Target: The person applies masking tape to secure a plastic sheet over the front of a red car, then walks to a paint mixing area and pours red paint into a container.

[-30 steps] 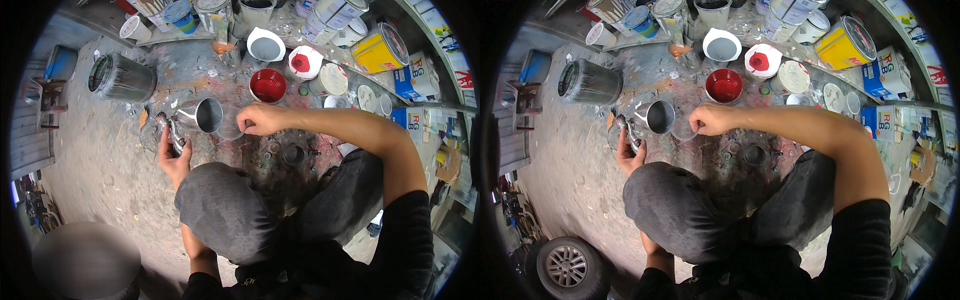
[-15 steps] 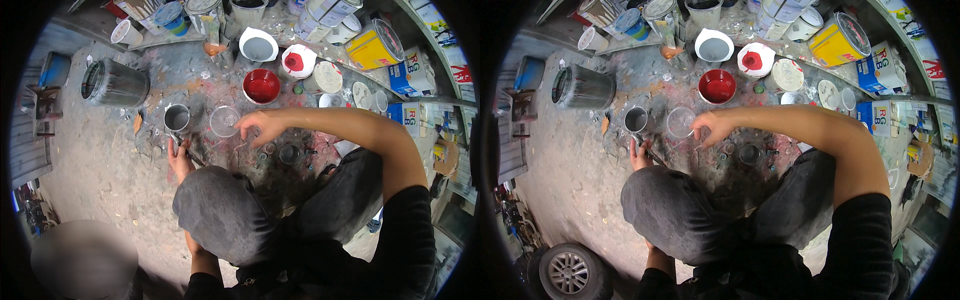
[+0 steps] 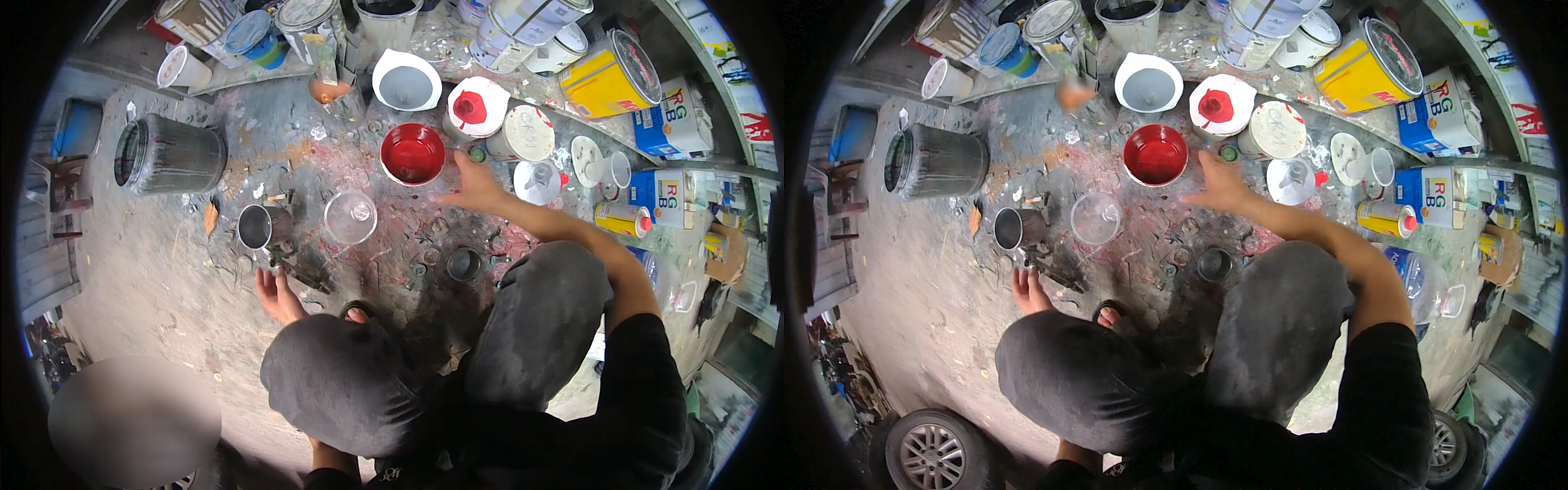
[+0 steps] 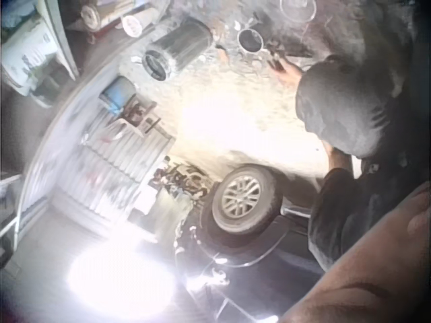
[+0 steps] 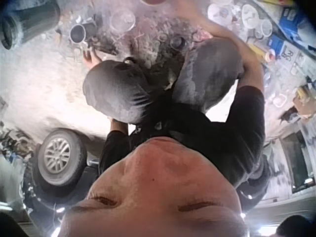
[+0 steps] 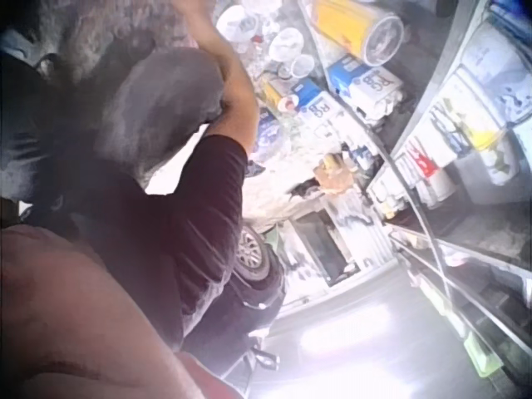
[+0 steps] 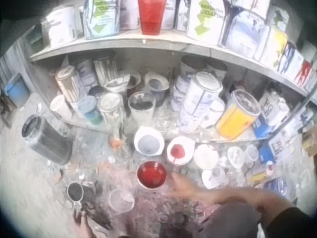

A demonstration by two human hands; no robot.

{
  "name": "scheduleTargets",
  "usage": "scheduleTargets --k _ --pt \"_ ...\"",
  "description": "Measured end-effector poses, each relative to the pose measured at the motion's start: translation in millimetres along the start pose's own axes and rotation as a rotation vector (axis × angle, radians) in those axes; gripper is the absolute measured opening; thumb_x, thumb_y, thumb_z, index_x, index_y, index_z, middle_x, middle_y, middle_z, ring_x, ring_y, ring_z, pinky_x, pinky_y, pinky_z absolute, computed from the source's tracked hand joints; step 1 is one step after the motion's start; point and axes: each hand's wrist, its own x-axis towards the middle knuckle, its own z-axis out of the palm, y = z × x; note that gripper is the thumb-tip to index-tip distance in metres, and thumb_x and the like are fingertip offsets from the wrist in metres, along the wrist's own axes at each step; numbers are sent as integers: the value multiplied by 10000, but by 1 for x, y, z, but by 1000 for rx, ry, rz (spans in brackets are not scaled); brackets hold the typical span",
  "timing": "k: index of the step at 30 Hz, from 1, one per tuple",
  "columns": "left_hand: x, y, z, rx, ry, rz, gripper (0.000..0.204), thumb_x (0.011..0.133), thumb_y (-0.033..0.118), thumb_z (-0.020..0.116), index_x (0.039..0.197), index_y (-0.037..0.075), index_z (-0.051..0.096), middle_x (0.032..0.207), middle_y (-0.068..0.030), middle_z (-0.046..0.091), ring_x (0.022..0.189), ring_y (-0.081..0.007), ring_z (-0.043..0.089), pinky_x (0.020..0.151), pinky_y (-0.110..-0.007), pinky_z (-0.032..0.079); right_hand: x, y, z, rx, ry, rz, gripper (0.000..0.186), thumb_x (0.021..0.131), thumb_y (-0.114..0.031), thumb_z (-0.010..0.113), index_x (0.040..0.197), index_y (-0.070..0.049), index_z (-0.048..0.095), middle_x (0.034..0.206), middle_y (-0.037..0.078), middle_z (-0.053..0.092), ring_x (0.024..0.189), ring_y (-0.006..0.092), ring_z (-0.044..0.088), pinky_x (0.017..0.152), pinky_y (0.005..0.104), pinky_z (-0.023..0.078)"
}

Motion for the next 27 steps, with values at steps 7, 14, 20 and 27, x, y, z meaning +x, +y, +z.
scheduleTargets --k 7,14,20,27 --pt "-55 61 10 114 9 235 387 947 105 652 1306 12 540 1193 -112 594 1033 -171 567 918 -304 455 30 -33 45 242 400 -45 1096 584 -297 942 1440 -24 314 1358 195 515 1280 319 520 1059 438 433" --pt "-60 68 42 -82 -346 87 258 962 73 641 1204 0 592 980 -26 616 867 -102 585 775 -248 485 28 -44 34 255 381 -222 986 570 -306 943 1362 -48 414 1294 194 560 1199 346 578 996 431 477" --pt "-62 69 63 -84 -440 -72 266 971 179 660 1175 14 614 945 -32 641 782 -110 622 707 -259 528 17 -74 0 156 262 -389 949 589 -318 912 1356 -43 426 1303 216 547 1222 387 542 1019 474 444" --pt "-50 74 76 -121 -484 -161 240 975 242 661 1073 25 633 896 -40 654 736 -125 642 684 -273 549 15 -89 -14 93 217 -422 945 589 -297 905 1365 -45 428 1312 214 547 1219 397 543 1030 476 438"
